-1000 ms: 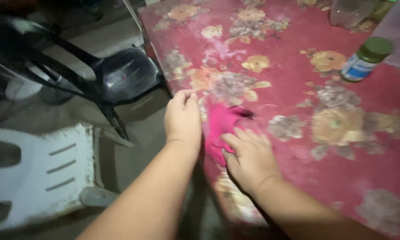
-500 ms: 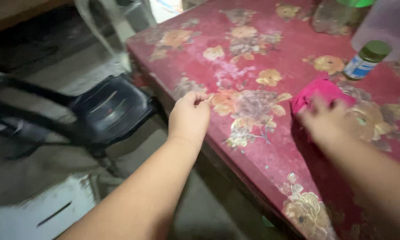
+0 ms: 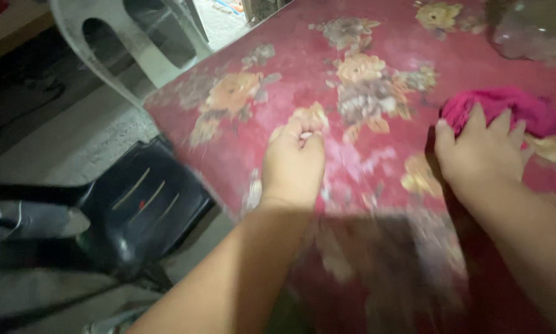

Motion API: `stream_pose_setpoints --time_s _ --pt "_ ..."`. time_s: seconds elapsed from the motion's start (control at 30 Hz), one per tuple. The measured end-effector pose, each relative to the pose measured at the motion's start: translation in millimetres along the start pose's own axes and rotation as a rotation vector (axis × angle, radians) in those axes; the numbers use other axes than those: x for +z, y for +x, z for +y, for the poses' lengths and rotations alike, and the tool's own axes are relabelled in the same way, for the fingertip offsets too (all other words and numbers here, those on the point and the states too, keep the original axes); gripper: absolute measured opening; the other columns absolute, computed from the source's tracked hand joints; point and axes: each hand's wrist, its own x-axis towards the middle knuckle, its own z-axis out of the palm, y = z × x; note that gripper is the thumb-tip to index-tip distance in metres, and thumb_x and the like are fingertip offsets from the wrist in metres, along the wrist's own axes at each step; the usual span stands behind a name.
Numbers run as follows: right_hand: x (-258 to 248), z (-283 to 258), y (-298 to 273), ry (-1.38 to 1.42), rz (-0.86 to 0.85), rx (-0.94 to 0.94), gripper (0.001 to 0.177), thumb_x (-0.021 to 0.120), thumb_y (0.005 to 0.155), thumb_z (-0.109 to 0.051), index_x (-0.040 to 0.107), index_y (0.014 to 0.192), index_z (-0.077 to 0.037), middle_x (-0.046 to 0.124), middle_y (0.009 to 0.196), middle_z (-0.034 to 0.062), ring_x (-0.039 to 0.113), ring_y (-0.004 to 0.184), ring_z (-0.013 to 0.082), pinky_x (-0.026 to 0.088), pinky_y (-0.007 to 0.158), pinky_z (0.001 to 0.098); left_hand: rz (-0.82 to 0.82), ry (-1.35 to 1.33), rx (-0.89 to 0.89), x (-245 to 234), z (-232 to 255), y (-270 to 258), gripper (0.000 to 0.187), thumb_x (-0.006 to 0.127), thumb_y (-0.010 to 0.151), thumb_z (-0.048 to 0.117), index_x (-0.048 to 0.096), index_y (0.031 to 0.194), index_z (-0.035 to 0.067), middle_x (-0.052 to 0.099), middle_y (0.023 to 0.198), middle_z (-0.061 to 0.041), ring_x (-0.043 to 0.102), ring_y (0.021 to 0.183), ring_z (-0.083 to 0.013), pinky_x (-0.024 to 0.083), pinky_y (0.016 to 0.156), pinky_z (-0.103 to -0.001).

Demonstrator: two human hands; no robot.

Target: The person clears several items from a table including mugs and food packets, places them in a sink and on a shelf, and then wipes the table surface with a cloth.

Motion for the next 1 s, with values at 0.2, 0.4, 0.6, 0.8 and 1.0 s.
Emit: stream_pose_setpoints --time_s 0.2,0.4,0.6,0.8,1.0 --pt "36 -46 115 0.025 0.119 -0.116 0.078 0.048 0.101 -0.057 0.042 0.153 0.001 0.033 0.151 0.0412 0.028 0.137 0.0609 0.023 0.105 0.0722 0.019 -0.323 -0.123 23 -23 73 0.020 0.063 0.092 0.014 0.071 0.107 0.003 0.069 0.104 -0.016 0.066 0.088 -0.0214 0.055 0.079 -0.035" --pt "60 -140 173 0.013 0.067 -0.613 0.052 0.060 0.101 -0.042 0.066 0.133 -0.002 0.065 0.120 0.0326 0.060 0.111 0.0502 0.047 0.093 0.0595 0.207 -0.104 0.111 -7 -45 109 0.020 0.062 0.091 0.010 0.073 0.105 0.001 0.069 0.114 -0.011 0.068 0.102 -0.0192 0.053 0.089 -0.031" --pt "37 -236 38 0.484 -0.311 -0.657 0.032 0.060 0.089 -0.031 0.073 0.117 -0.022 0.071 0.105 0.0163 0.066 0.098 0.0371 0.051 0.087 0.0483 0.273 -0.067 0.153 -50 -45 142 0.019 0.061 0.092 0.009 0.074 0.103 0.001 0.073 0.092 -0.008 0.067 0.086 -0.0161 0.053 0.080 -0.029" --pt "6 -230 -39 0.649 -0.338 -1.029 0.018 0.068 0.078 -0.025 0.073 0.091 -0.013 0.071 0.095 0.0130 0.065 0.093 0.0359 0.048 0.082 0.0488 0.153 -0.179 -0.103 -79 14 153 0.018 0.058 0.095 0.013 0.072 0.102 0.004 0.068 0.079 -0.002 0.060 0.069 -0.0120 0.049 0.064 -0.028" --pt "-14 -215 16 0.734 0.030 -0.524 0.028 0.063 0.087 -0.027 0.068 0.108 -0.008 0.068 0.104 0.0171 0.062 0.103 0.0371 0.048 0.092 0.0466 -0.005 -0.219 -0.100 -53 28 168 0.019 0.059 0.094 0.011 0.068 0.108 0.003 0.066 0.078 -0.001 0.059 0.068 -0.0118 0.049 0.063 -0.029"
